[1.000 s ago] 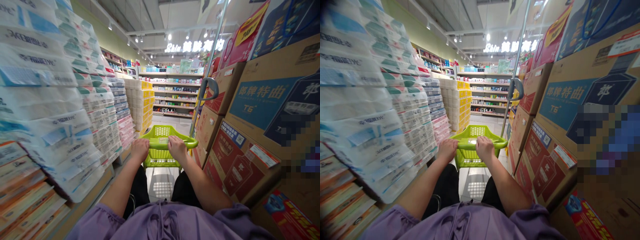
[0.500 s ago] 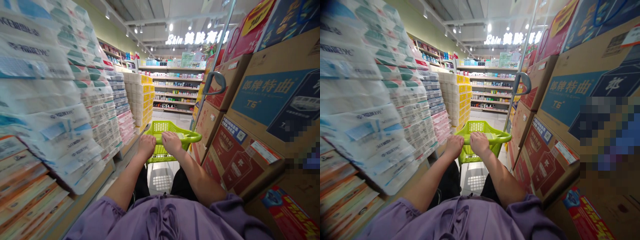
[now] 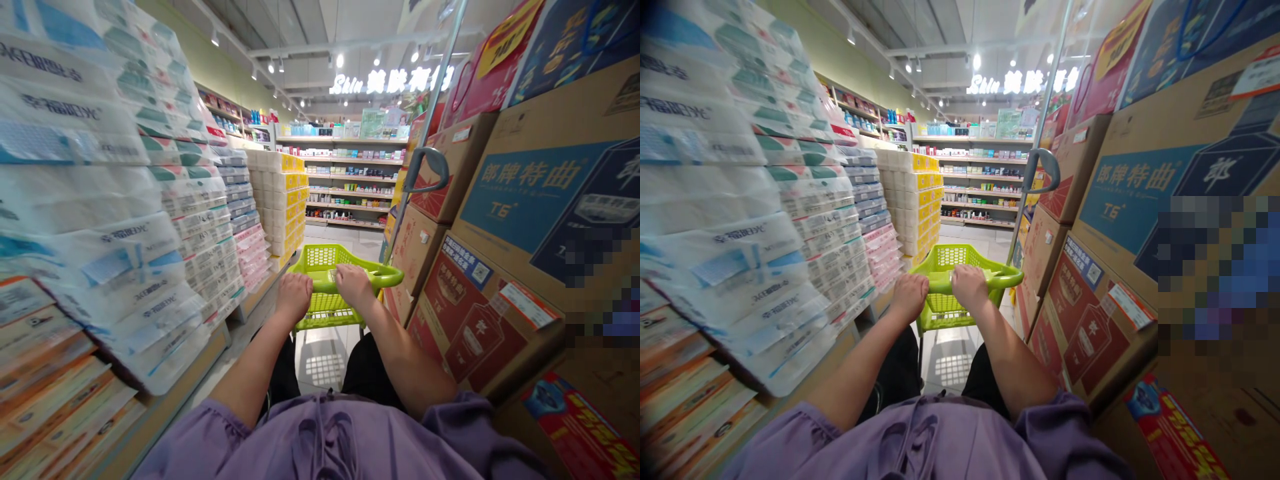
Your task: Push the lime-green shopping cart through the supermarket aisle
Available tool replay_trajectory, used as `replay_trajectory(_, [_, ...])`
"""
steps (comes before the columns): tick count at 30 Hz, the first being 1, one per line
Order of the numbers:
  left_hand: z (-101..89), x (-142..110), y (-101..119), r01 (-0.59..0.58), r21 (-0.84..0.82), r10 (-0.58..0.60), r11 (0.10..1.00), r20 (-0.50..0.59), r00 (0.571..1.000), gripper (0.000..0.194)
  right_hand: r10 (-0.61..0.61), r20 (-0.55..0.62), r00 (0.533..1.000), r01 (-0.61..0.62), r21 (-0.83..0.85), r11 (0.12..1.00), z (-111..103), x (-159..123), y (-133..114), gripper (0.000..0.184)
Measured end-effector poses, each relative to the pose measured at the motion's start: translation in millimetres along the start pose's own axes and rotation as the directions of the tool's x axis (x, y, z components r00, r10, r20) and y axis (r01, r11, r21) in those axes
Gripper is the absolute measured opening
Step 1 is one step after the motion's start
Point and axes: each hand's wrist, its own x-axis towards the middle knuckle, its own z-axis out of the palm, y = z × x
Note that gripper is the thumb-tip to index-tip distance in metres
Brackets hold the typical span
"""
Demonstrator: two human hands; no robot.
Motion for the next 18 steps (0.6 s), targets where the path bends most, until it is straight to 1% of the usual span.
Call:
replay_trajectory(2, [1.9, 0, 1, 0.005, -0.016, -0.005, 1.000, -0.015, 1.000, 0.036, 0.090, -0.006, 0.996, -0.090, -0.017, 0.996, -4, 3, 12, 0.028])
replay_trajectory(4, [4.3, 1, 2, 0.013, -0.018, -0.013, 1.000, -0.017, 1.000, 0.036, 0.104, -0.026, 0.994, -0.105, -0.038, 0.994, -3, 3, 11, 0.028])
replay_trajectory(6, [6.2, 2, 3, 0.017, -0.010, -0.017, 1.000, -0.017, 1.000, 0.036, 0.045, -0.055, 0.998, -0.047, -0.052, 0.997, 4, -1, 0, 0.027])
replay_trajectory(8, [6.6, 3, 3, 0.018, 0.003, -0.018, 1.000, -0.018, 1.000, 0.036, -0.058, -0.073, 0.996, 0.054, -0.052, 0.997, 13, -7, -17, 0.030])
replay_trajectory(11, [4.6, 3, 1, 0.013, 0.031, -0.013, 0.999, -0.003, 1.000, 0.035, -0.182, -0.052, 0.982, 0.180, -0.039, 0.983, 23, -13, -35, 0.034])
replay_trajectory(14, [2.6, 3, -1, 0.005, 0.050, -0.005, 0.999, 0.013, 1.000, 0.035, -0.227, -0.010, 0.974, 0.227, -0.019, 0.974, 24, -14, -38, 0.035])
replay_trajectory(18, [4.4, 3, -3, 0.000, 0.044, 0.000, 0.999, -0.009, 1.000, 0.036, -0.243, 0.031, 0.970, 0.243, -0.005, 0.970, 21, -11, -38, 0.036])
